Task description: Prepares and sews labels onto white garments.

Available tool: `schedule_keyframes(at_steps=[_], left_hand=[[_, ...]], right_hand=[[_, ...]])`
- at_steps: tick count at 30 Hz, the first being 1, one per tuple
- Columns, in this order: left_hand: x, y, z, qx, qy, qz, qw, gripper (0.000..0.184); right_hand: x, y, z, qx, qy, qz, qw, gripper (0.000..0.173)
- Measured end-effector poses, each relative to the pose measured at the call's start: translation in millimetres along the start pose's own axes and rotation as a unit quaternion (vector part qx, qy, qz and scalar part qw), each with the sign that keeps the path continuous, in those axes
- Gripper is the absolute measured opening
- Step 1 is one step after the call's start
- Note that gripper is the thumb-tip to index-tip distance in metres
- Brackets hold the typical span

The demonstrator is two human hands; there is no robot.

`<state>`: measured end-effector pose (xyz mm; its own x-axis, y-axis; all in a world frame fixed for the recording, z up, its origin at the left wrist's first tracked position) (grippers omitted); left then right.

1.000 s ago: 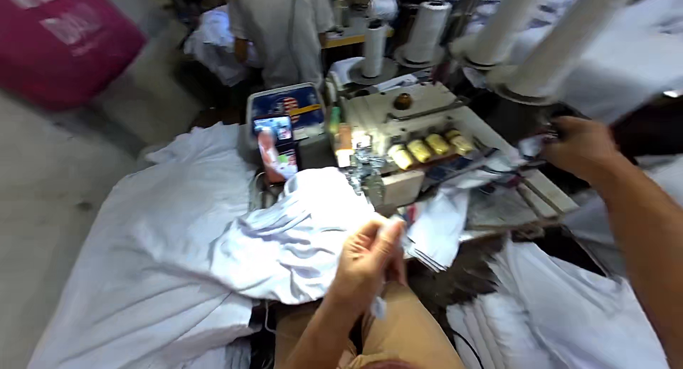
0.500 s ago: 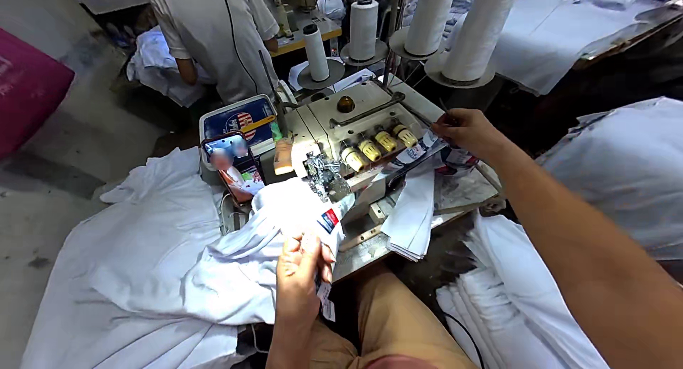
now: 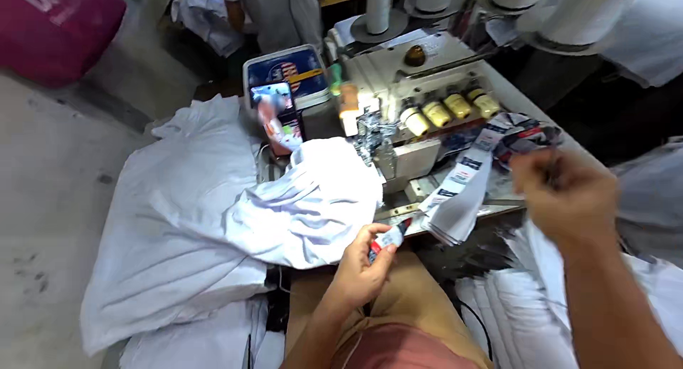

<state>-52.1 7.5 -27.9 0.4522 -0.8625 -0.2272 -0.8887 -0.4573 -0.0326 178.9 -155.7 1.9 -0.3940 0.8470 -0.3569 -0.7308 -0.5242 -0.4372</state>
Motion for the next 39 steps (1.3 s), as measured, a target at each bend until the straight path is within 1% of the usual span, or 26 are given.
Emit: schedule_keyframes(at_steps=[1,2,3,4,5,6,7,8,10,11,13,14,16,18,20,23,25,27,28,29,31,33,36,39], left_hand=[[1,-2,-5,0.009,0.003,0.008,1.0,0.032],[2,-4,-9,0.018,0.004,0.015,1.0,0.031],[4,-5,-13,0.023,0.0,0.02,1.0,0.03],[5,-7,-16,0.025,-0.01,0.025,0.999,0.029],[7,-8,-17,0.027,-0.02,0.029,0.999,0.028],[8,-9,-17,0.031,-0.028,0.031,0.999,0.027],[8,-9,-16,0.038,-0.03,0.033,0.998,0.028],[6,-8,-16,0.043,-0.027,0.034,0.998,0.03],[-1,-6,-19,0.039,-0.021,0.029,0.999,0.038],[-6,-5,-20,0.041,-0.023,0.023,0.999,0.039],[-17,0,-15,0.061,-0.034,0.01,0.998,0.034],[-22,1,-13,0.072,-0.037,0.017,0.997,0.031],[-32,3,-10,0.083,-0.025,0.056,0.995,0.024],[-37,2,-10,0.074,-0.013,0.099,0.992,0.016],[-37,0,-11,0.053,-0.024,0.135,0.989,0.016],[-34,-6,-11,0.018,-0.021,0.167,0.986,0.018],[-30,-13,-6,0.007,-0.003,0.175,0.985,0.021],[-28,-22,-1,0.001,0.019,0.166,0.986,0.034],[-27,-26,1,-0.003,0.031,0.159,0.987,0.042],[-27,-29,2,-0.007,0.041,0.154,0.987,0.049],[-26,-35,3,-0.012,0.047,0.144,0.988,0.056],[-25,-40,1,-0.011,0.047,0.139,0.989,0.06],[-22,-44,0,-0.008,0.055,0.136,0.989,0.062],[-19,-45,-2,-0.015,0.053,0.139,0.989,0.064]], right_hand=[[21,29,4,0.001,-0.097,0.039,0.995,0.024],[42,53,6,0.018,-0.192,0.077,0.978,0.017],[61,71,7,0.045,-0.281,0.106,0.953,0.016],[77,84,10,0.072,-0.362,0.115,0.922,0.018],[90,90,14,0.092,-0.417,0.105,0.898,0.021],[99,91,20,0.099,-0.441,0.082,0.889,0.024],[104,87,25,0.094,-0.436,0.052,0.893,0.028],[106,81,27,0.08,-0.412,0.03,0.907,0.029],[105,65,24,0.033,-0.345,0.01,0.938,0.025],[102,56,22,0.015,-0.309,0.007,0.951,0.023],[95,39,20,-0.006,-0.252,0.011,0.968,0.021],[92,31,20,-0.012,-0.234,0.013,0.972,0.022],[92,17,19,-0.032,-0.22,0.01,0.975,0.022],[98,7,17,-0.052,-0.217,-0.005,0.975,0.019],[105,-2,12,-0.066,-0.206,-0.031,0.976,0.016],[111,-10,1,-0.074,-0.133,-0.035,0.988,0.017],[109,-9,-6,-0.065,-0.081,-0.018,0.994,0.025],[93,-2,-5,-0.052,-0.065,0.029,0.996,0.042],[82,4,0,-0.045,-0.058,0.061,0.995,0.048],[72,11,4,-0.041,-0.05,0.09,0.994,0.049],[56,28,7,-0.042,-0.018,0.131,0.99,0.045],[46,45,5,-0.07,0.035,0.15,0.986,0.041],[42,63,5,-0.139,0.132,0.14,0.971,0.034],[47,68,7,-0.183,0.193,0.131,0.955,0.03]])
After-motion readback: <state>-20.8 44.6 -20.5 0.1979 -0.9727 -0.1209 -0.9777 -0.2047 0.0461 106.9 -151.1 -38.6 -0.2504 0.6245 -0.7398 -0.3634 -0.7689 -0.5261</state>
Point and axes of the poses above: each hand's wrist, its own y-axis away from the middle knuckle, its own x-axis out of the palm, z = x × y, the point moved 1 cm from there along -y, towards the middle knuckle, and after that the axes turned 13 degrees about -y, right-handed, at the moved point
